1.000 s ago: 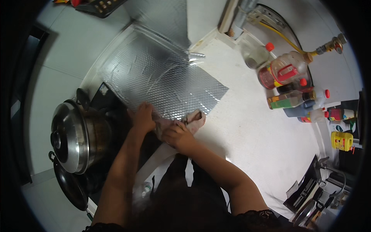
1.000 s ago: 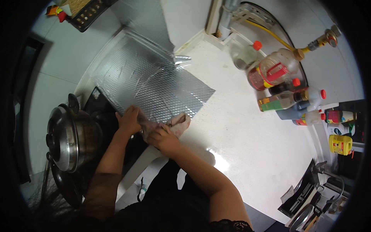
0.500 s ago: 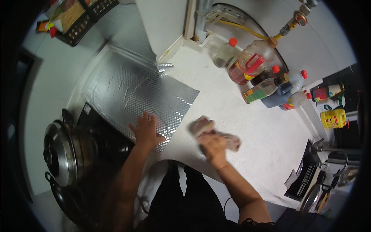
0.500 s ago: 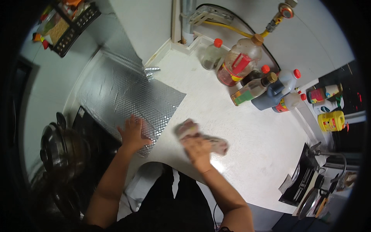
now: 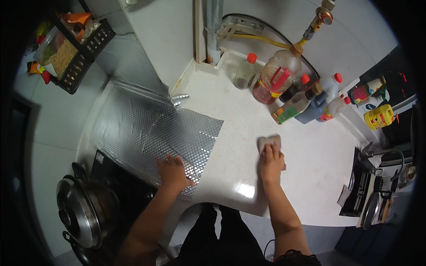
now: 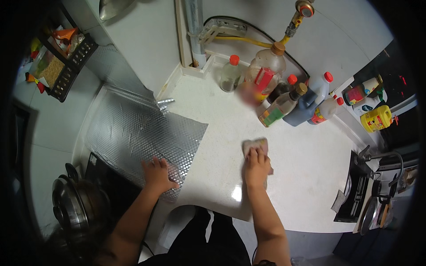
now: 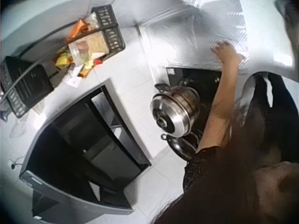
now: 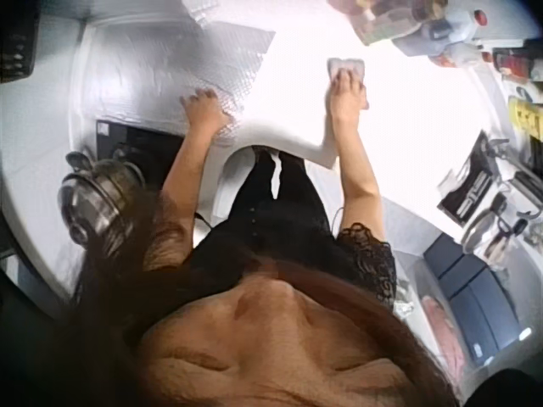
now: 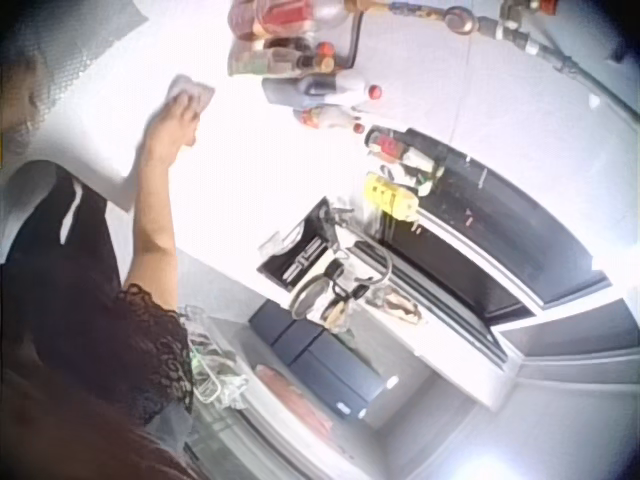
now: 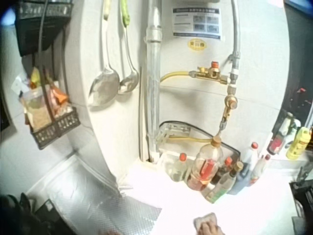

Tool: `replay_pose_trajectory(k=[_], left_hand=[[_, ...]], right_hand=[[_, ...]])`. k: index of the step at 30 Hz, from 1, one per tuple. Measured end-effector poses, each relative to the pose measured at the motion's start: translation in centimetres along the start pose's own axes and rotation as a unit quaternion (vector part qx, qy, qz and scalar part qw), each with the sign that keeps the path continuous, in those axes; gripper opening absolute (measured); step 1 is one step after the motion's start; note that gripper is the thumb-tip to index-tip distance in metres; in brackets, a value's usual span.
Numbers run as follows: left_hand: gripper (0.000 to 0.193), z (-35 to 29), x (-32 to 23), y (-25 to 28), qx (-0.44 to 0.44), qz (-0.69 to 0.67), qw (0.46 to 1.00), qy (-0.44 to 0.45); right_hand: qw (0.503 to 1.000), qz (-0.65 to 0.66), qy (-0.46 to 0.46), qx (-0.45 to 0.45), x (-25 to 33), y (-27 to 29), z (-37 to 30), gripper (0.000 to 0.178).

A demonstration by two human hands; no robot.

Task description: The person wipes the kitchen countertop and backsplash with a cloth, then rinses the cloth in the sink and wrings it out. They continue wiping the countertop and sink area, moving items as needed to reach different surfaces.

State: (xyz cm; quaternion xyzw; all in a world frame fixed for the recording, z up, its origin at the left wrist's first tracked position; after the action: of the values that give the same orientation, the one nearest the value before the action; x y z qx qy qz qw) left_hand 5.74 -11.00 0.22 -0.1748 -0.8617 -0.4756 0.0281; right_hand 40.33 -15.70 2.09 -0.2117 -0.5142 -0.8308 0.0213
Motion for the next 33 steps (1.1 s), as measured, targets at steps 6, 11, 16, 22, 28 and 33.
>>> replay_pose_trajectory(k=[6, 11, 16, 22, 28, 33], left_hand=[[0.115, 0.4, 0.5, -1.3, 0.019, -0.018, 1.000, -0.011], [0.119, 1.8, -0.6, -1.5, 0.010, -0.008, 1.000, -0.012], [0.120, 1.8, 1.1, -2.5, 0.035, -0.005, 0.999, 0.007], [0.123, 1.6, -0.1, -1.9, 0.009, 0.011, 1.000, 0.013], [0.126, 1.5, 0.6, -1.9, 0.009, -0.006, 1.000, 0.026], [0.127, 1.7, 0.3, -1.7, -0.003, 0.000, 1.000, 0.023]], right_hand=[[0.961, 0.228, 0.157, -0.016, 11.4, -3.0, 7.3, 0.041], [0.983, 0.075, 0.159, 0.061, 13.2, -16.7, 18.4, 0.040], [0.970, 0.084, 0.202, 0.105, 14.8, -16.3, 13.7, 0.045], [0.974, 0.061, 0.156, 0.152, 13.8, -17.9, 17.5, 0.049], [0.970, 0.033, 0.156, 0.186, 14.0, -16.7, 12.8, 0.051], [0.973, 0.011, 0.167, 0.157, 14.1, -18.5, 18.3, 0.047]])
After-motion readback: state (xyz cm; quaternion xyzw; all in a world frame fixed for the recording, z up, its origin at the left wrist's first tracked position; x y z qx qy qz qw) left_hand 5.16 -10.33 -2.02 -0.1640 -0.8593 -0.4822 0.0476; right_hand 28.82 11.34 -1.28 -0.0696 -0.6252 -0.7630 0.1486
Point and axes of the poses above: each hand's wrist, its own z-axis towards the middle knuckle, its own y-axis out of the back of the hand, x = y × z, the point moved 10 cm from there along z, towards the middle knuckle, and after that the axes turned 6 degrees about z, right-handed, at the moved point
